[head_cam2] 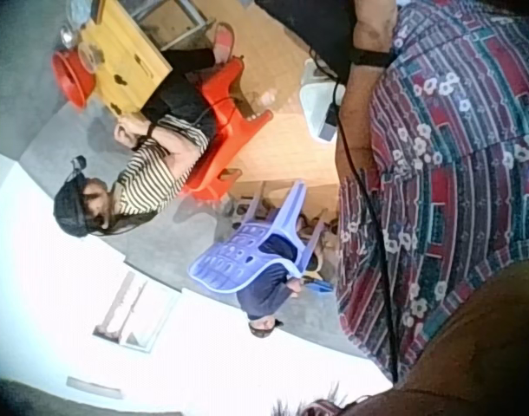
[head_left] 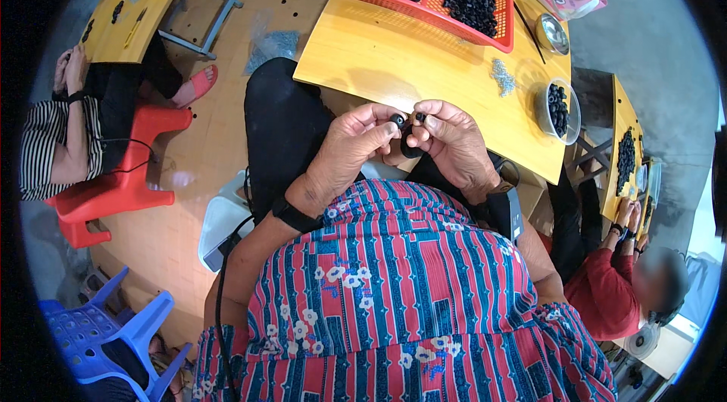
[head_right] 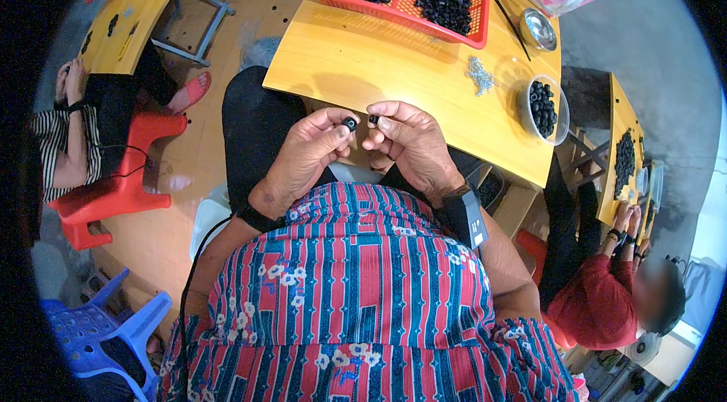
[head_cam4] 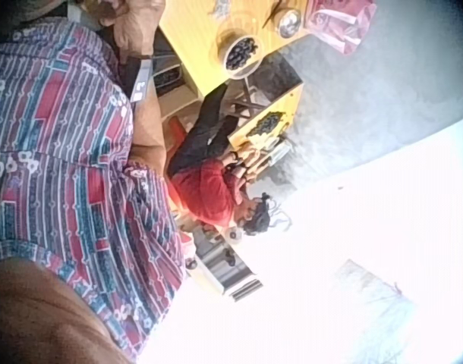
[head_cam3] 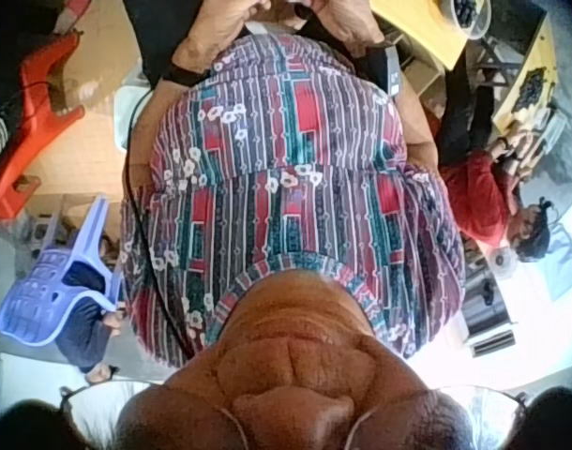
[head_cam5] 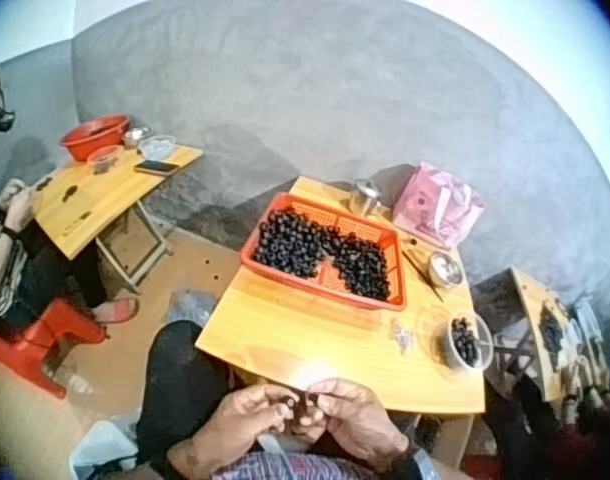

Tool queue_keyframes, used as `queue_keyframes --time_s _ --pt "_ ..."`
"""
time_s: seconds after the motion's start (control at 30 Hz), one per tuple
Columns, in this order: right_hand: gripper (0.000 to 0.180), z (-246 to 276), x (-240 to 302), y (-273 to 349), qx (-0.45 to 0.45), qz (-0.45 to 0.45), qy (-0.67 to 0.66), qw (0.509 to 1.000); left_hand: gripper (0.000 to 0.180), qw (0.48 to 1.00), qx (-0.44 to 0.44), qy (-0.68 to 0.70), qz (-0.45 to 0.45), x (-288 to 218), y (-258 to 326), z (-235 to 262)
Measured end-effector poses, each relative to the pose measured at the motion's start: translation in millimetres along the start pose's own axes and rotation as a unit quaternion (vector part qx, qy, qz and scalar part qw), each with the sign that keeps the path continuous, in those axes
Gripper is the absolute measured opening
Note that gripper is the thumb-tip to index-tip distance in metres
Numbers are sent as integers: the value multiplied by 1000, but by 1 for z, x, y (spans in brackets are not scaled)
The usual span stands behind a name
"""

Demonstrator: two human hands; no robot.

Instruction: Manually inspecting and sorting small black plastic or rubber components on a work table.

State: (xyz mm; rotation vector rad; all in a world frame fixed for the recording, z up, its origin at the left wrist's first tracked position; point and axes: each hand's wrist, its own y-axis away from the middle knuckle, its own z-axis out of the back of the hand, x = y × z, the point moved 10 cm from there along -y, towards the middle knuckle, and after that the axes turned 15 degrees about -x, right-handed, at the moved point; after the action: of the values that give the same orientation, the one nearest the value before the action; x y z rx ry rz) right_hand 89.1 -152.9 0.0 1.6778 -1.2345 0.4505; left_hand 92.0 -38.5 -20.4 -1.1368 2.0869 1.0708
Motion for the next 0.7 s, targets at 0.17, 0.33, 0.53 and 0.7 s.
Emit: queue_keyframes --time_s 0.17,0.33,0.53,0.7 --pt "17 0 0 1 12 3 -6 1000 23 1000 0 -6 1 0 1 -1" --pt "16 -1 1 1 16 8 18 1000 23 1000 3 -19 -8 0 1 -1" --pt "16 -5 5 2 15 31 52 998 24 999 14 -28 -15 1 1 -3" --pt "15 -6 9 2 17 49 67 996 24 999 18 -33 -22 -2 1 -5"
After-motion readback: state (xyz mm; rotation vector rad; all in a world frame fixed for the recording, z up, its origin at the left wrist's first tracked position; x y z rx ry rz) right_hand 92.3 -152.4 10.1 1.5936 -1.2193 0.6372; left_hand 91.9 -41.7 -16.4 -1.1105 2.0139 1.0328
